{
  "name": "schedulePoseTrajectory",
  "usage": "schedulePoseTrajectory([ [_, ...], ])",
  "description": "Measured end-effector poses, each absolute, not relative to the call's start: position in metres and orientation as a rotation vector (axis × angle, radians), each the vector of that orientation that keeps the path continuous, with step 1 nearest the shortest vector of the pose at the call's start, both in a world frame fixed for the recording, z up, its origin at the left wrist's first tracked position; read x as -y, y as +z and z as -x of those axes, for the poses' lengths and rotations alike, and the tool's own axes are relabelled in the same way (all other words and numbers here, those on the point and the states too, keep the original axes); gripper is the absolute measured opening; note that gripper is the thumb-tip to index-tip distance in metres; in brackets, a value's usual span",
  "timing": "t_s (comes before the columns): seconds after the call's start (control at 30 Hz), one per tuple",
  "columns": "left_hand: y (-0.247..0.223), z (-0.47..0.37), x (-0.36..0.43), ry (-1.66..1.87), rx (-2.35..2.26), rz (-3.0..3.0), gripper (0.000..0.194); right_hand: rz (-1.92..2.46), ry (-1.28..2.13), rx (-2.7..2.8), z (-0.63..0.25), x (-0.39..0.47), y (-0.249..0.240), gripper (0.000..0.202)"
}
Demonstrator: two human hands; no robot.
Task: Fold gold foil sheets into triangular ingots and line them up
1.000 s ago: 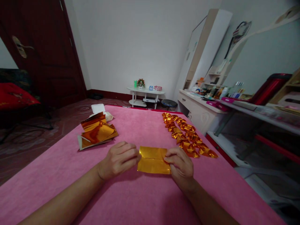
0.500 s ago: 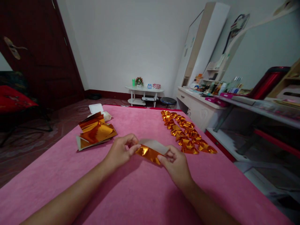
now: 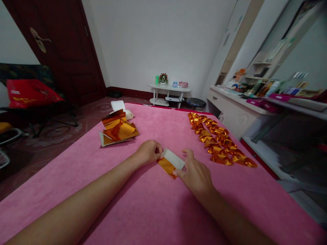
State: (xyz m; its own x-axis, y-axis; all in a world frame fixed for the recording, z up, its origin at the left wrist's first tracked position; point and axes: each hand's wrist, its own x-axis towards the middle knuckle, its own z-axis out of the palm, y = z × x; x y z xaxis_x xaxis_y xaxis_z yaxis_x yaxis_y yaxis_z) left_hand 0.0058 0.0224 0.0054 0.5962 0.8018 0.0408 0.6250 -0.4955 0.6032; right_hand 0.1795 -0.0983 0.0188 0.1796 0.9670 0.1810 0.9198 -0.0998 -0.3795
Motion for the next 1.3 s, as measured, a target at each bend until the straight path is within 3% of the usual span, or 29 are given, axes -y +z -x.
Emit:
schedulePoseTrajectory([
  [0.1,0.005,-0.004,-0.022,0.503,-1.177,-2.301,0.017,1.759,-0.026,2.016,-0.184,0.097,0.026,0.059],
  [0.27,0.006,0.001,-0.014,0.530,-1.406,-2.379,0.036,1.216,0.121,2.393,-0.193,0.088,0.013,0.019],
  [0.5,0.017,-0.008,-0.017,0.474,-1.288,-2.432,0.030,1.117,0.480,2.343,-0.202,0.096,0.018,0.038],
  [0.67,0.030,-0.020,-0.006,0.453,-1.032,-2.900,0.006,1.177,0.513,2.313,-0.194,0.104,0.026,0.042],
  [0.8,0.022,-0.014,0.038,0.422,-0.839,-2.983,0.011,1.177,0.546,2.245,-0.191,0.111,0.021,0.041],
  [1.0,0.011,0.006,0.062,0.580,-0.736,-2.889,0.027,1.150,0.538,2.121,-0.201,0.105,0.013,0.059],
  [1.3,0.015,0.010,0.047,0.570,-0.579,-2.792,0.026,1.156,0.421,2.244,-0.211,0.094,0.016,0.040],
])
